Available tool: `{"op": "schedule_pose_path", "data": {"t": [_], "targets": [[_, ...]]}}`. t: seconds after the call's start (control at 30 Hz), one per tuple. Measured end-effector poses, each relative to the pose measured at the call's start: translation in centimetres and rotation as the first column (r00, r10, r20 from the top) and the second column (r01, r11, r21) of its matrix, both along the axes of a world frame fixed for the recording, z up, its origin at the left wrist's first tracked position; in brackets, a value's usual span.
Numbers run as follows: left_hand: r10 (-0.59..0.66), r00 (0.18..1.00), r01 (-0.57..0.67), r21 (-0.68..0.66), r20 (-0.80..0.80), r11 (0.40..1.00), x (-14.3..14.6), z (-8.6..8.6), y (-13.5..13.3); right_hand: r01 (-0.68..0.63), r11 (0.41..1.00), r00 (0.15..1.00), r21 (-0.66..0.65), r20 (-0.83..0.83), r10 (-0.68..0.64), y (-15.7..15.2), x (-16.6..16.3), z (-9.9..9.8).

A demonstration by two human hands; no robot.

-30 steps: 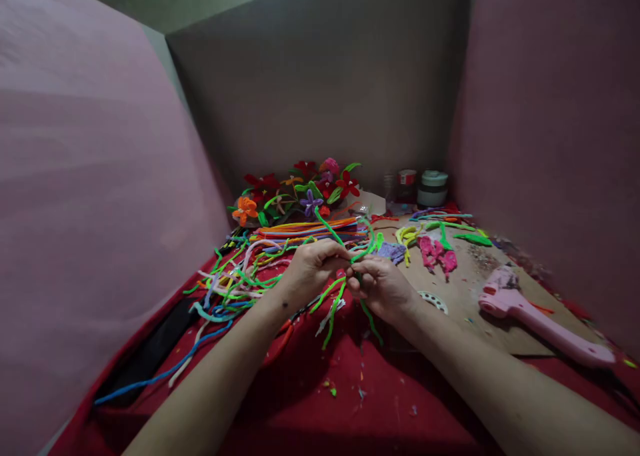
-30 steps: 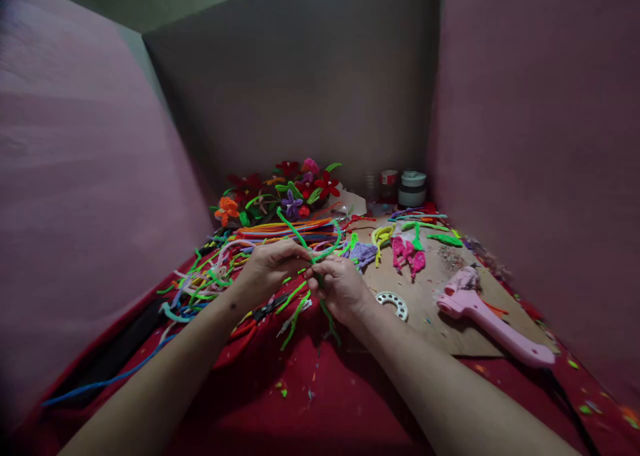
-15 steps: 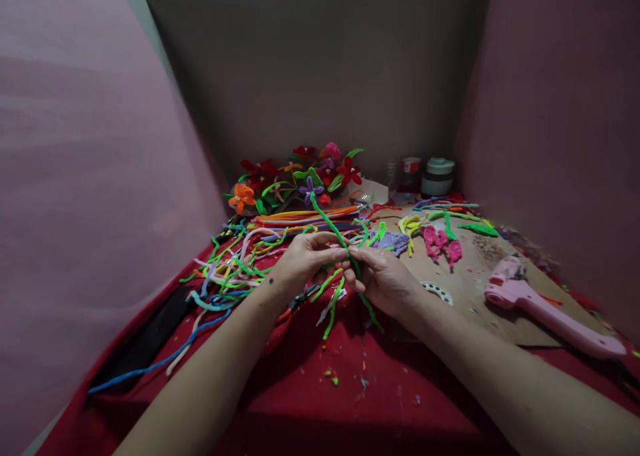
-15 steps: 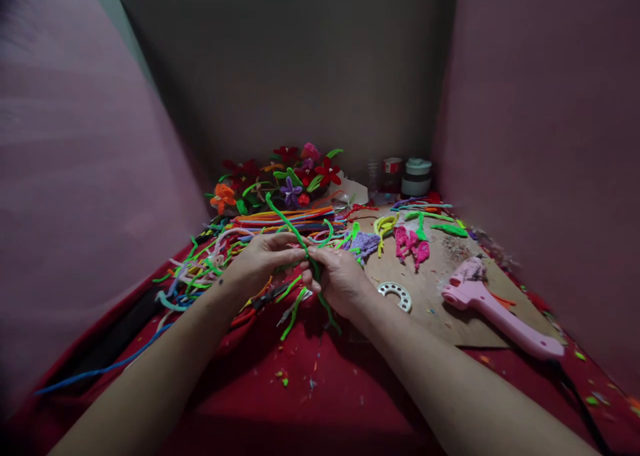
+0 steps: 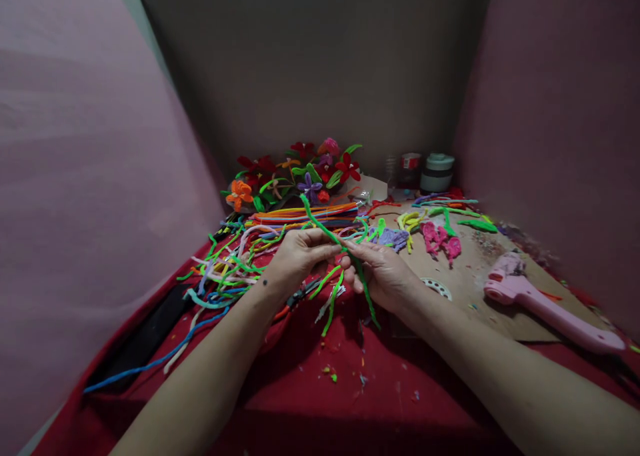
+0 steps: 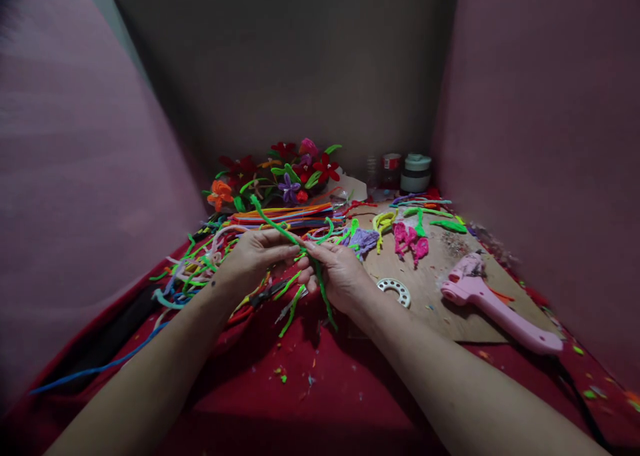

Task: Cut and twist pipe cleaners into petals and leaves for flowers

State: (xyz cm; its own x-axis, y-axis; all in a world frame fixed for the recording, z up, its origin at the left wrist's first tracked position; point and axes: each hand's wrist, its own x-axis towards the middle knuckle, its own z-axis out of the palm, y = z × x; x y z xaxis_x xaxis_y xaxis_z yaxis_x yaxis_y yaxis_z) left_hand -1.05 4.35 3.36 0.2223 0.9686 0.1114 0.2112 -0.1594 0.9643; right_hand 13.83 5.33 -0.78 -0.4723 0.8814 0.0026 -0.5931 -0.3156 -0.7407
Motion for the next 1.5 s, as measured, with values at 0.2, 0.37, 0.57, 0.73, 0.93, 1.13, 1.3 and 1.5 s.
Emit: {"op": "schedule_pose_path", "data": {"t": [0.2,0.37,0.57,0.73,0.93,1.13,1.3,1.5], "targets": [[0.142,0.987,-0.132,0.12,-0.081,0.984,0.0,0.2,-0.2,-0.093,0.996,0.994,-0.002,0.056,0.093,-0.2,0.3,0.3],[0.135,0.984,-0.114,0.175,-0.116,0.978,0.2,0.2,-0.4,-0.108,0.994,0.992,-0.007,0.073,0.108,-0.2,0.2,0.2],[0.088,0.982,-0.059,0.175,-0.164,0.983,0.3,0.0,-0.4,-0.12,0.992,0.99,0.023,0.07,0.118,-0.2,0.2,0.1],[0.143,0.932,-0.035,0.312,-0.332,0.95,0.1,-0.3,-0.4,-0.147,0.989,0.986,0.029,0.078,0.145,-0.3,0.2,0.3],[0.385,0.719,0.209,0.709,-0.578,0.673,0.1,-1.6,-0.1,-0.196,0.981,0.978,0.008,0.074,0.195,-0.4,0.2,0.3],[0.494,0.516,0.555,0.713,-0.7,0.429,-0.4,-1.3,-0.3,-0.236,0.963,0.972,-0.133,-0.044,0.232,-0.1,0.6,0.5],[0.466,0.424,0.66,0.618,-0.776,0.428,-0.7,-0.7,-0.2,-0.219,0.973,0.976,-0.07,-0.017,0.218,0.0,0.5,0.5],[0.387,0.432,0.616,0.58,-0.815,0.533,-0.7,-1.2,0.1,-0.131,0.987,0.988,-0.095,0.074,0.138,0.3,0.3,-0.4]]}}
